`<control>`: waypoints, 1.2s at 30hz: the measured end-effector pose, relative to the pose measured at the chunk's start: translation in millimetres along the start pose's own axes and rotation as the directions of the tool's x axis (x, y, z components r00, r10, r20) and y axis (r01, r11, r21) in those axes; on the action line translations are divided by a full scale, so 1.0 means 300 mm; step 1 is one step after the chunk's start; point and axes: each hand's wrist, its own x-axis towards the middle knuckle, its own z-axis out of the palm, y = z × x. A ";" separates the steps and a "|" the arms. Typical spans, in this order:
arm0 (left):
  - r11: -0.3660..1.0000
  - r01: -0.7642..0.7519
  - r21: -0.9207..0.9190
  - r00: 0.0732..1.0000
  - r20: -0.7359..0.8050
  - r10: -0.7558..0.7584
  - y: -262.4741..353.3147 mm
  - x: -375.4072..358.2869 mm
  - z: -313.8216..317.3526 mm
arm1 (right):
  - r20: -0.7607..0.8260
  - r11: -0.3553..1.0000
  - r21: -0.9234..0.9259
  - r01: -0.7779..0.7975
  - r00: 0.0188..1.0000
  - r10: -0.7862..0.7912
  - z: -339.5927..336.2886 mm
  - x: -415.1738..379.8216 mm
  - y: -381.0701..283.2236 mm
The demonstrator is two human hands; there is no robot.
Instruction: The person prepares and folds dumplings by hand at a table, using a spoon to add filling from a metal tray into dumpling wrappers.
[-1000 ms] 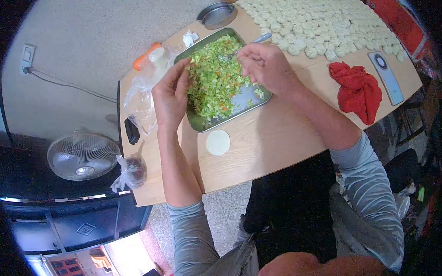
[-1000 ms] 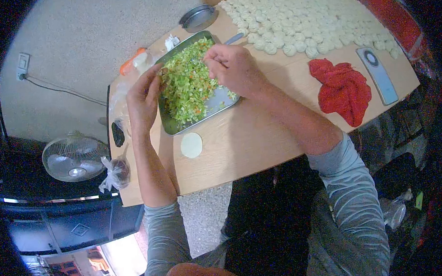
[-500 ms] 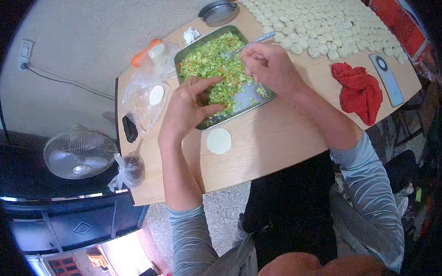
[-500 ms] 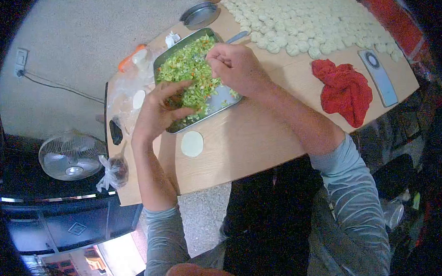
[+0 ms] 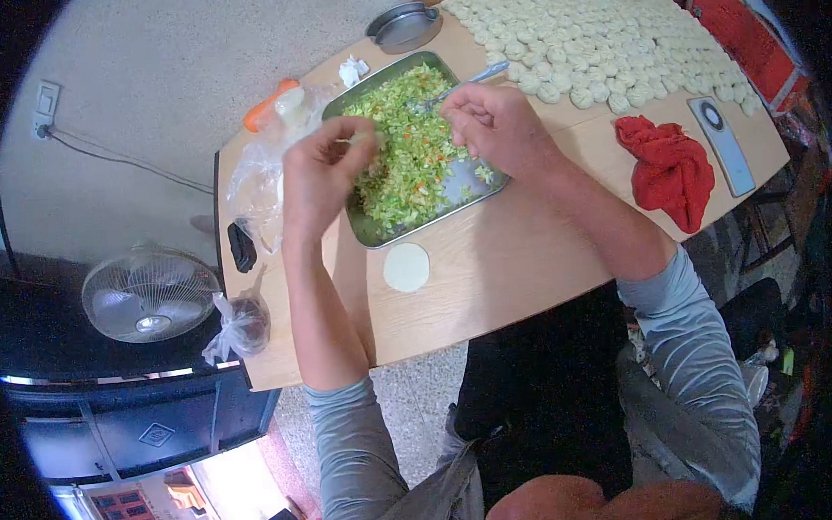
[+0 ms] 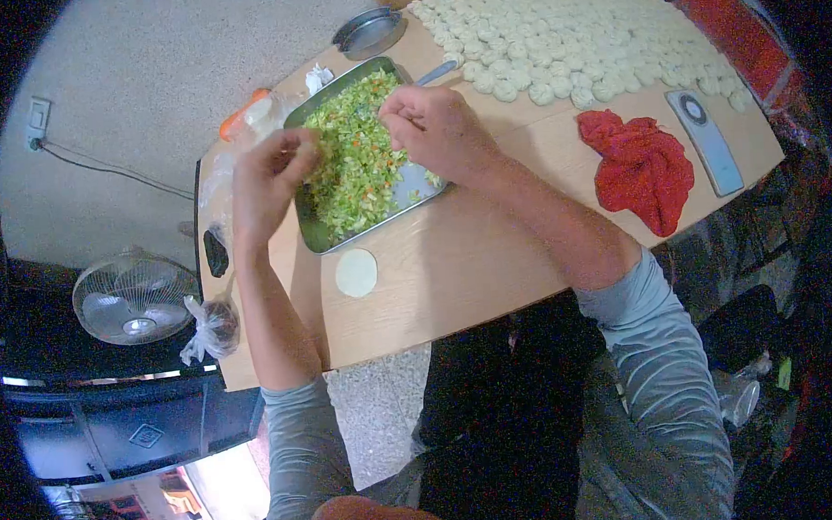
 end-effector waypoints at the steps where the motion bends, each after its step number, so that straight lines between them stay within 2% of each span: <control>1: 0.999 -0.011 0.035 1.000 -0.012 0.012 0.005 0.011 -0.009 | 0.001 1.000 0.001 0.013 1.000 -0.013 0.004 0.002 0.011; 4: 0.996 -0.031 0.085 0.996 -0.082 0.038 0.013 0.029 -0.010 | 0.006 0.999 -0.017 0.028 1.000 -0.027 0.000 0.000 0.005; 7: 0.983 -0.137 0.123 0.985 -0.089 0.148 -0.023 0.024 0.006 | 0.014 1.000 -0.012 0.010 1.000 -0.010 -0.002 0.000 0.006; 10: 0.964 -0.128 0.234 0.990 -0.026 0.138 -0.043 0.002 0.010 | 0.022 1.000 0.000 -0.004 1.000 0.004 -0.002 -0.002 -0.002; 13: 0.987 -0.116 0.114 0.988 -0.089 0.126 -0.078 -0.002 0.018 | 0.012 1.000 -0.008 -0.010 1.000 0.011 -0.004 -0.004 -0.014; 16: 0.993 -0.084 0.083 0.985 -0.144 0.095 -0.074 -0.007 0.022 | -0.002 1.000 -0.009 -0.010 1.000 0.010 0.000 -0.001 -0.008; 19: 0.983 0.041 0.180 0.995 -0.092 -0.024 -0.052 -0.022 0.006 | -0.007 1.000 -0.019 -0.004 1.000 0.004 -0.001 0.000 -0.007; 22: 0.969 -0.003 0.246 0.998 -0.064 0.019 -0.044 -0.029 0.004 | -0.013 1.000 0.005 -0.014 1.000 0.014 0.002 -0.003 -0.010; 25: 0.929 -0.202 0.310 0.958 -0.133 0.253 -0.064 -0.028 0.029 | 0.021 0.999 -0.012 -0.047 0.999 0.048 -0.006 0.000 -0.010; 28: 0.970 -0.176 0.169 0.964 -0.171 0.205 -0.072 -0.020 0.054 | 0.073 0.997 -0.061 -0.039 0.996 0.044 -0.017 -0.002 -0.002; 29: 0.940 -0.236 0.247 0.949 -0.149 0.278 -0.066 -0.019 0.059 | 0.089 0.997 -0.077 -0.024 0.996 0.031 -0.017 0.001 0.001; 31: 0.854 -0.362 0.373 0.903 -0.086 0.421 -0.032 -0.022 0.089 | 0.031 1.000 0.028 -0.009 0.999 0.008 0.010 0.002 0.014; 34: 0.785 -0.317 0.532 0.935 0.036 0.353 -0.013 -0.048 0.111 | -0.040 0.985 0.172 0.022 0.999 -0.015 0.034 0.005 0.078; 35: 0.745 -0.326 0.582 0.923 0.027 0.383 -0.045 -0.053 0.113 | -0.066 0.980 0.191 0.051 0.997 -0.039 0.028 0.007 0.078; 36: 0.858 -0.253 0.447 0.965 0.056 0.255 -0.045 -0.046 0.101 | -0.109 0.988 0.121 0.090 0.991 -0.077 0.020 0.007 0.069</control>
